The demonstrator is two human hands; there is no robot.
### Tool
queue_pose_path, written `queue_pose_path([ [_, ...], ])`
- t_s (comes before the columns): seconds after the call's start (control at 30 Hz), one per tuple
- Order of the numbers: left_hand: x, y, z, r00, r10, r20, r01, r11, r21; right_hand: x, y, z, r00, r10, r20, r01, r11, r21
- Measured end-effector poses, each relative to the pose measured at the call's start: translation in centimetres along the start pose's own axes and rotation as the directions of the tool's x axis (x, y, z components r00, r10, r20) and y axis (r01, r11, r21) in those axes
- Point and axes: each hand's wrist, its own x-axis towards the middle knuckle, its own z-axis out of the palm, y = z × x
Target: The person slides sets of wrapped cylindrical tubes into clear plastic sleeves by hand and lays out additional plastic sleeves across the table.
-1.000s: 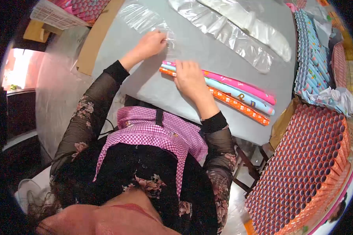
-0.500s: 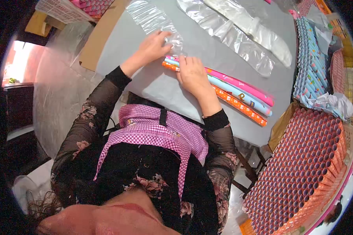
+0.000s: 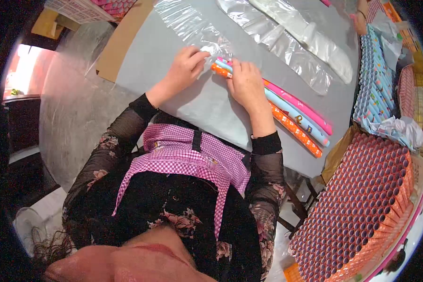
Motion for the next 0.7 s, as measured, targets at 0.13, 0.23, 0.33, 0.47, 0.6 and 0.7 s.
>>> queue_pose_path([
  [0.13, 2.3, 0.0, 0.7, 0.984, 0.004, 0.177, 0.03, 0.982, -0.189, -1.1, -1.0, -0.7, 0.996, 0.01, 0.083, -0.012, 1.0, 0.023],
  [0.23, 3.5, -0.3, 0.8, 0.92, 0.103, 0.377, -0.095, 0.995, -0.041, -2.2, -1.8, -0.6, 0.993, 0.004, 0.115, -0.008, 0.999, 0.031],
  [0.33, 4.0, -0.6, 1.3, 0.836, 0.155, 0.527, -0.287, 0.941, 0.179, -2.7, -2.0, -0.5, 0.995, -0.011, 0.103, 0.008, 1.0, 0.03],
  [0.47, 3.6, -1.1, 1.4, 0.797, 0.148, 0.585, -0.349, 0.904, 0.246, -2.6, -1.8, -1.7, 0.996, 0.014, 0.088, -0.017, 0.999, 0.034],
  [0.6, 2.8, -1.4, 1.2, 0.824, 0.32, 0.467, -0.48, 0.832, 0.276, -2.2, -1.1, -1.9, 0.996, 0.03, 0.085, -0.034, 0.999, 0.041],
  [0.7, 3.6, -0.2, 1.4, 0.757, -0.145, 0.638, -0.194, 0.882, 0.43, -1.9, -1.1, -2.3, 0.995, 0.052, 0.082, -0.055, 0.998, 0.026],
])
